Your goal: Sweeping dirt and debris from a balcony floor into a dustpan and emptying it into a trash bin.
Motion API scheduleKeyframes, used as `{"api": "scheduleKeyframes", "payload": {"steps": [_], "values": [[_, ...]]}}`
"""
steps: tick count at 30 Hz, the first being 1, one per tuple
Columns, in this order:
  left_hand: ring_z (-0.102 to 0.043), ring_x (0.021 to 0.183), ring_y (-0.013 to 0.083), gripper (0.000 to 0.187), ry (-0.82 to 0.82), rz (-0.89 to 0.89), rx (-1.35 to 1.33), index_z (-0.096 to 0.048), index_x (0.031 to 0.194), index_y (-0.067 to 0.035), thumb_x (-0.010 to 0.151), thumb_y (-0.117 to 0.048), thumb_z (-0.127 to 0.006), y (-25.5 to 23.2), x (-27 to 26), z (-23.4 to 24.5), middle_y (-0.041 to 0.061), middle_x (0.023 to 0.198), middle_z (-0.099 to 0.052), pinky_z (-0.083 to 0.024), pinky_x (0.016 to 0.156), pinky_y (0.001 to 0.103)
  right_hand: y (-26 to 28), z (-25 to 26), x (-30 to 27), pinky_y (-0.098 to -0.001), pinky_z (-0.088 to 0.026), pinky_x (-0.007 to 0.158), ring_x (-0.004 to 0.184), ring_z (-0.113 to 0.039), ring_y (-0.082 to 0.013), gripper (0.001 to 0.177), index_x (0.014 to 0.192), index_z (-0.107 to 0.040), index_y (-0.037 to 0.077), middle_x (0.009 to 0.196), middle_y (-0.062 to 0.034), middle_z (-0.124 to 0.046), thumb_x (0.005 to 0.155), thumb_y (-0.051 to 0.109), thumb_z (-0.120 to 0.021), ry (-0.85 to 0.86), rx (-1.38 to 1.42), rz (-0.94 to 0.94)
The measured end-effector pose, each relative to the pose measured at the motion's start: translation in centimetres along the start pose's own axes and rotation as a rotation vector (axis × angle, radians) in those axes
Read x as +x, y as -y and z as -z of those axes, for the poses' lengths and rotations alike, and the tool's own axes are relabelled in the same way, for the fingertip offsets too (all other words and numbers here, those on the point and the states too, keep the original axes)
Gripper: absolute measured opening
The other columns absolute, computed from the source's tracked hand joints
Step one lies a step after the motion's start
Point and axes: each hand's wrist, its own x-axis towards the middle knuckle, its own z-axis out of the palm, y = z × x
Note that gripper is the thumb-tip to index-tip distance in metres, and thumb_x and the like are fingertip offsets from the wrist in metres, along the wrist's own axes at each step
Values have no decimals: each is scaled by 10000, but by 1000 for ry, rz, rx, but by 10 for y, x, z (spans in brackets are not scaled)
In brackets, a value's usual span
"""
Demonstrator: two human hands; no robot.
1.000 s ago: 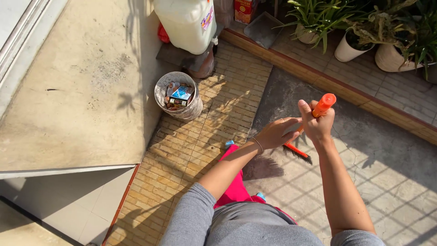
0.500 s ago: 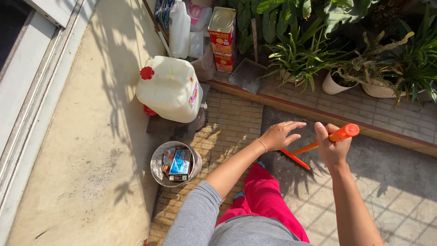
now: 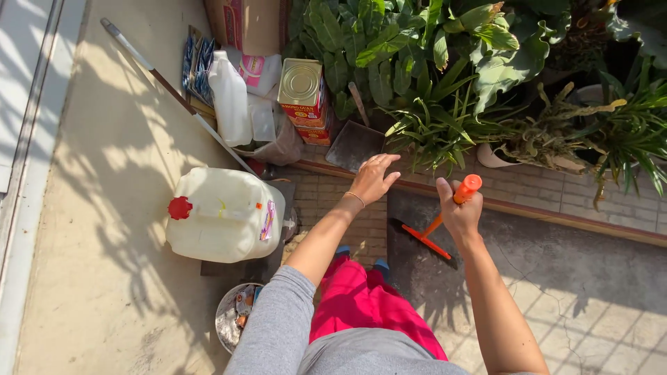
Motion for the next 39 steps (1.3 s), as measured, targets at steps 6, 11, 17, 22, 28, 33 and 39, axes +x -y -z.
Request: {"api": "scheduleKeyframes", "payload": {"steps": [6, 11, 17, 22, 28, 33, 39], "values": [[-543, 1319, 326, 454, -3, 64, 227, -619, 1315, -103, 909, -270, -733, 112, 83, 13, 100, 1332, -654, -430, 1090, 463, -20, -54, 74, -313, -241, 491, 571, -280, -53, 549, 613, -348, 68, 590, 75, -335, 1011, 217, -696, -5, 103, -145], [-496, 1351, 329, 475, 0, 58, 340, -619, 1325, -109, 889, -236, -760, 186, 150, 19, 86, 1383, -609, -398, 1107, 483, -12, -117, 147, -317, -294, 495, 561, -336, -63, 500, 614, -452, 46, 567, 51, -399, 993, 250, -705, 21, 31, -234], [-437, 1363, 357, 550, 204, 63, 593, -608, 1319, -140, 801, -192, -786, 239, 204, 40, 130, 1451, -507, -376, 1088, 512, -31, -187, 196, -328, -367, 525, 593, -373, -104, 398, 720, -575, 3, 576, -14, -444, 975, 275, -714, 99, -29, -242], [-526, 1305, 334, 504, 294, 26, 694, -585, 1404, -150, 915, -76, -684, 319, 217, 18, 129, 1497, -504, -467, 1009, 489, -28, -189, 197, -322, -426, 539, 565, -408, -112, 245, 838, -647, -1, 604, -23, -484, 923, 227, -677, 82, 36, -111], [-600, 1188, 325, 337, 505, -62, 487, -631, 1275, -115, 941, -117, -674, 317, 214, 11, 111, 1246, -631, -523, 948, 446, -26, -161, 176, -351, -321, 508, 600, -298, -133, 469, 653, -448, 2, 584, -73, -339, 1003, 215, -675, 53, 33, -236], [-628, 1076, 315, 220, 573, -589, 322, -634, 1028, -86, 894, -231, -732, 243, 206, -10, 108, 1048, -633, -546, 900, 429, -11, -116, 148, -350, -306, 492, 586, -264, -147, 490, 653, -408, 4, 585, -85, -298, 991, 214, -693, -18, -57, -224], [-637, 976, 299, 318, 574, -848, 46, -633, 1086, -72, 854, -233, -779, 111, 196, -37, 88, 969, -632, -544, 851, 416, -3, -39, 84, -348, -306, 494, 600, -313, -82, 488, 619, -422, 12, 594, -65, -294, 983, 203, -685, -275, -62, -372]]}}
